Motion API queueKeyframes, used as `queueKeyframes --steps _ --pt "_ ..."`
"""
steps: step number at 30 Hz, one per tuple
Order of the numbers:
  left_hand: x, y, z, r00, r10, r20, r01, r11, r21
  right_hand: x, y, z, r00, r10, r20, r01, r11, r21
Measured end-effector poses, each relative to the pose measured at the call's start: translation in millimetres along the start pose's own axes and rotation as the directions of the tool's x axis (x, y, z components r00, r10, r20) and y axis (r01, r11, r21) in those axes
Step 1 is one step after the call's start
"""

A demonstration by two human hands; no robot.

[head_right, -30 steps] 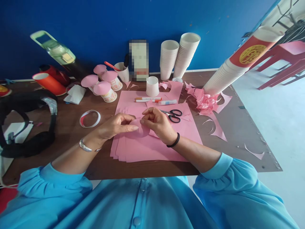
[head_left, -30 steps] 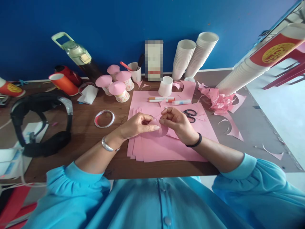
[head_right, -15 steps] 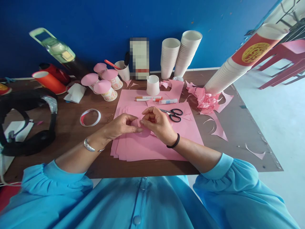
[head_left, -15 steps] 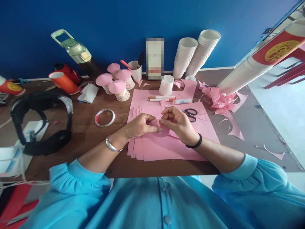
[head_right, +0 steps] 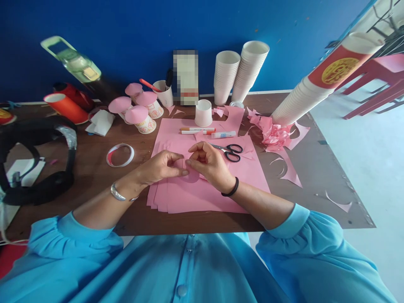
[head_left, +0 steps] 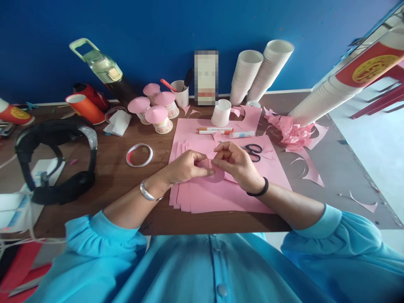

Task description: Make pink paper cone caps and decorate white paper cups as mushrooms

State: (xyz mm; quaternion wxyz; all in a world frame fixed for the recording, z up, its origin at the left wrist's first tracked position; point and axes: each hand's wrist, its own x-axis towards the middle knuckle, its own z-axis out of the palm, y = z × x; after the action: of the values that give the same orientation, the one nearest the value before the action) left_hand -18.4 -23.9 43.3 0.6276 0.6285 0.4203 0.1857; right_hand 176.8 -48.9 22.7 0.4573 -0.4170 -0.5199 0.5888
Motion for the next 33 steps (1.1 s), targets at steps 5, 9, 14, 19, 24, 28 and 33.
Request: queueKeyframes --steps 5,9,14,19,24,28,33 --pt "-0.4 0.7 0.1 1.000 0.000 -0.012 -0.001 0.999 -0.050 -0.3 0.4 0.3 0.999 -0.039 0.003 0.039 0.998 -0.042" --pt "0.1 0.7 -0.3 0.996 0.024 -0.090 -0.029 0.998 -0.055 -0.5 1.6 -0.2 0.997 -0.070 0.023 0.071 0.995 -0.077" --pt "1.4 -1.0 -3.2 0.992 0.043 -0.115 -0.043 0.999 -0.003 -0.1 3.0 -0.7 0.999 -0.036 0.040 0.037 0.999 -0.033" --pt "-0.1 1.0 -4.2 0.994 0.053 -0.099 -0.053 0.999 -0.002 -0.7 1.6 0.0 0.999 -0.019 0.048 0.020 1.000 -0.008" --pt "-3.2 4.2 -1.7 0.994 0.055 -0.095 -0.062 0.995 -0.079 -1.5 -1.7 -0.1 0.999 -0.037 0.007 0.037 0.999 0.011" --pt "-2.6 -0.8 1.4 0.997 -0.008 -0.071 -0.006 0.982 -0.191 -1.0 -2.4 -1.4 0.999 -0.039 -0.022 0.039 0.999 -0.011" --pt "-0.7 -6.9 0.5 0.999 -0.029 -0.031 0.023 0.983 -0.181 -0.1 0.1 -3.7 1.000 -0.017 0.010 0.017 1.000 -0.015"
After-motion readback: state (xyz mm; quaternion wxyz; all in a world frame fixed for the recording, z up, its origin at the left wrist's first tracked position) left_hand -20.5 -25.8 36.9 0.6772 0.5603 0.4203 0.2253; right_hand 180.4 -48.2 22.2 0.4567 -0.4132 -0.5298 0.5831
